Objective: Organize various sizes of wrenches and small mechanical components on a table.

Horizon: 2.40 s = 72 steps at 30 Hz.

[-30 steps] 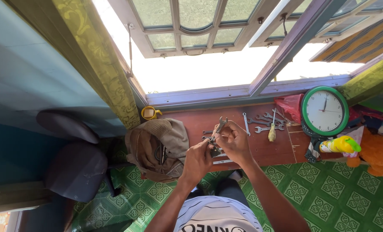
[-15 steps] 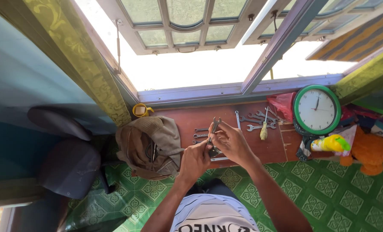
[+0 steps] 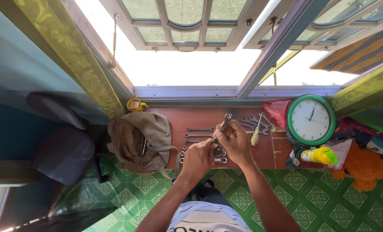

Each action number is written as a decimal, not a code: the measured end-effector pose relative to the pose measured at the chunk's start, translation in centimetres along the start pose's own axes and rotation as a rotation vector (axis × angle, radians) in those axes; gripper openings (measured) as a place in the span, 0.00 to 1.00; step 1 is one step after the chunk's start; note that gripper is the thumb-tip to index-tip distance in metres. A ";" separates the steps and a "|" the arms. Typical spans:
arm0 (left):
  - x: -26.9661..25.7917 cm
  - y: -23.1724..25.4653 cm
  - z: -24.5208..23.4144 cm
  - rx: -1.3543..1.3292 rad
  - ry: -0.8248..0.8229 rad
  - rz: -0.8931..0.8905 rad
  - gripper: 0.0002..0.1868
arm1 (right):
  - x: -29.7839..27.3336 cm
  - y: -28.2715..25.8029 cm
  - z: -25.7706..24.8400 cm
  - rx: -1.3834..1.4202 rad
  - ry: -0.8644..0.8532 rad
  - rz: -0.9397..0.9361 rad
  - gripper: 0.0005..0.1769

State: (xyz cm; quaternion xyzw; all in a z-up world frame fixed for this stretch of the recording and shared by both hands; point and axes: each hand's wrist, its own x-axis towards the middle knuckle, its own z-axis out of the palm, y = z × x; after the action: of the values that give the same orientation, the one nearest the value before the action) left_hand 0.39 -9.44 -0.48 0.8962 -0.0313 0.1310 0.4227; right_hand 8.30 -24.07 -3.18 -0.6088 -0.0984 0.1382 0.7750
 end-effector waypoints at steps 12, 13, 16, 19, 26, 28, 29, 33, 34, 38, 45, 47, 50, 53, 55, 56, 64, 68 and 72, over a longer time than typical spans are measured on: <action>-1.9 2.4 -0.8 -0.029 0.022 -0.153 0.08 | -1.6 -3.3 -0.6 -0.128 -0.390 -0.033 0.08; -2.1 2.4 -0.7 -0.029 0.030 -0.156 0.08 | -1.6 -3.5 -0.6 -0.129 -0.399 -0.034 0.08; -2.5 2.4 -0.9 -0.215 0.090 -0.266 0.09 | -1.6 -3.5 -0.7 -0.152 -0.366 -0.054 0.09; -2.6 2.3 -1.1 -0.382 0.110 -0.374 0.08 | -1.4 -2.8 -1.1 -0.097 -0.302 -0.055 0.09; -2.6 1.9 -1.8 -0.567 0.170 -0.385 0.12 | -1.3 -2.2 -0.2 -0.132 -0.181 -0.067 0.10; -2.5 1.2 -1.5 -0.569 0.149 -0.405 0.13 | -1.4 -1.6 -0.1 -0.126 -0.143 -0.066 0.10; -2.4 0.9 -1.4 -0.583 0.148 -0.396 0.12 | -1.3 -1.3 -0.2 -0.150 -0.139 -0.087 0.10; -1.9 0.5 -1.9 -0.630 0.090 -0.319 0.14 | -0.9 0.2 -0.9 -0.164 -0.090 -0.136 0.12; -1.8 0.4 -2.2 -0.633 0.073 -0.319 0.14 | -1.0 0.5 -1.0 -0.165 -0.074 -0.132 0.12; -0.8 -0.4 -2.8 -0.581 0.019 -0.224 0.13 | -0.6 1.1 -0.5 -0.123 -0.031 -0.165 0.10; 0.7 -2.9 -4.6 -0.515 -0.004 -0.293 0.09 | -1.1 -0.6 3.0 -0.135 0.044 -0.114 0.10; 1.0 -3.4 -4.9 -0.601 -0.018 -0.279 0.10 | -1.0 -0.2 3.8 -0.121 0.069 -0.148 0.10; 1.8 -2.9 -6.1 -0.659 -0.035 -0.283 0.11 | -0.9 1.3 4.1 -0.162 0.088 -0.178 0.10; 2.4 -2.6 -6.7 -0.570 -0.062 -0.284 0.12 | -1.2 -0.1 5.7 -0.279 0.110 -0.126 0.09; 2.6 -2.8 -6.5 -0.512 -0.068 -0.267 0.13 | -1.3 -1.7 6.5 -0.346 0.122 -0.082 0.09; 2.6 -2.9 -6.4 -0.573 -0.077 -0.254 0.13 | -1.4 -2.1 6.7 -0.384 0.127 -0.096 0.09; 2.5 -1.8 -6.3 -0.744 -0.317 -0.112 0.25 | -2.0 -4.1 4.3 -0.384 0.225 -0.167 0.13; 1.6 -2.0 -4.0 -0.964 -0.294 -0.226 0.26 | -2.6 -4.5 3.8 -0.435 0.169 -0.176 0.13; 1.5 -2.6 -1.6 -0.992 -0.166 -0.293 0.24 | -3.6 -2.4 2.9 -0.360 0.002 -0.128 0.20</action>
State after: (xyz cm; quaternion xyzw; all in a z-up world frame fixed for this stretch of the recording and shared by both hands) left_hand 1.91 -6.50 -1.07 0.5905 0.0026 -0.0316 0.8064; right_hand 4.20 -23.16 -0.15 -0.7303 -0.1593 0.0681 0.6608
